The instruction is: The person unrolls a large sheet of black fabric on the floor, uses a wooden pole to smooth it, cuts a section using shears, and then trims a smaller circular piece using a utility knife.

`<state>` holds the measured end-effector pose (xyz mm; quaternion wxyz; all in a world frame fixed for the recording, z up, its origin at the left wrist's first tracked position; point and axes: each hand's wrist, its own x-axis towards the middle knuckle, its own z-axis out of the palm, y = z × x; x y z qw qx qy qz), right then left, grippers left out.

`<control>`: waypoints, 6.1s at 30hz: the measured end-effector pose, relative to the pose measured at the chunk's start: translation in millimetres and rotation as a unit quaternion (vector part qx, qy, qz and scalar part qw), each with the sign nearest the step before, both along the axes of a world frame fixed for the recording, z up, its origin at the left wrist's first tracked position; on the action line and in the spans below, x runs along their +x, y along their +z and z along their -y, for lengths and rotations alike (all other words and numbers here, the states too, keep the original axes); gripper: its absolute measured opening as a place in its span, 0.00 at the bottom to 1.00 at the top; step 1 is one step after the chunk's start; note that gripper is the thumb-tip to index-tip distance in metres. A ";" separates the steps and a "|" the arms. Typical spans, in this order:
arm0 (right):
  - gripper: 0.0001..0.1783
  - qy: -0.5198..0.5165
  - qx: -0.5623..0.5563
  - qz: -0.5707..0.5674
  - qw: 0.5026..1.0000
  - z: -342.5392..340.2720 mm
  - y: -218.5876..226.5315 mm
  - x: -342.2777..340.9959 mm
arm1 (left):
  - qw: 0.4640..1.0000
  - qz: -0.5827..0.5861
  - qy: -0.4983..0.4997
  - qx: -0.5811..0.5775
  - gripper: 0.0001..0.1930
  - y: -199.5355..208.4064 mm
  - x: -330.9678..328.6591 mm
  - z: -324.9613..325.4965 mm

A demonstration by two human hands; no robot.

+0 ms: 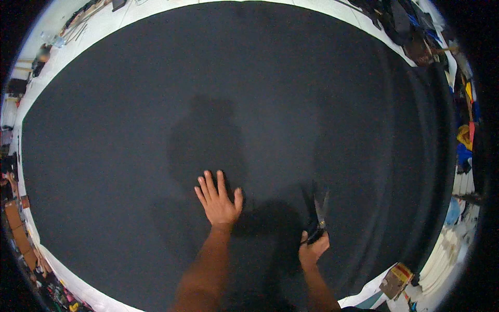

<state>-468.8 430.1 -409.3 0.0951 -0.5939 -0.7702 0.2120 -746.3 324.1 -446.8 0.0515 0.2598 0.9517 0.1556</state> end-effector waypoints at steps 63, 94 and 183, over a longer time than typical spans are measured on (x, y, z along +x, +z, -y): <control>0.32 0.002 0.200 -0.021 0.980 11.9 -38.2 33.1 | 0.984 -0.029 -0.059 0.163 0.23 7.9 79.2 20.5; 0.34 0.021 0.203 0.021 0.979 11.2 -28.7 25.2 | 0.992 -0.099 0.071 0.005 0.37 1.9 111.1 86.2; 0.34 -0.009 -0.034 -0.042 0.998 116.9 34.2 169.6 | 0.994 -0.094 0.045 -0.018 0.40 15.3 97.4 77.9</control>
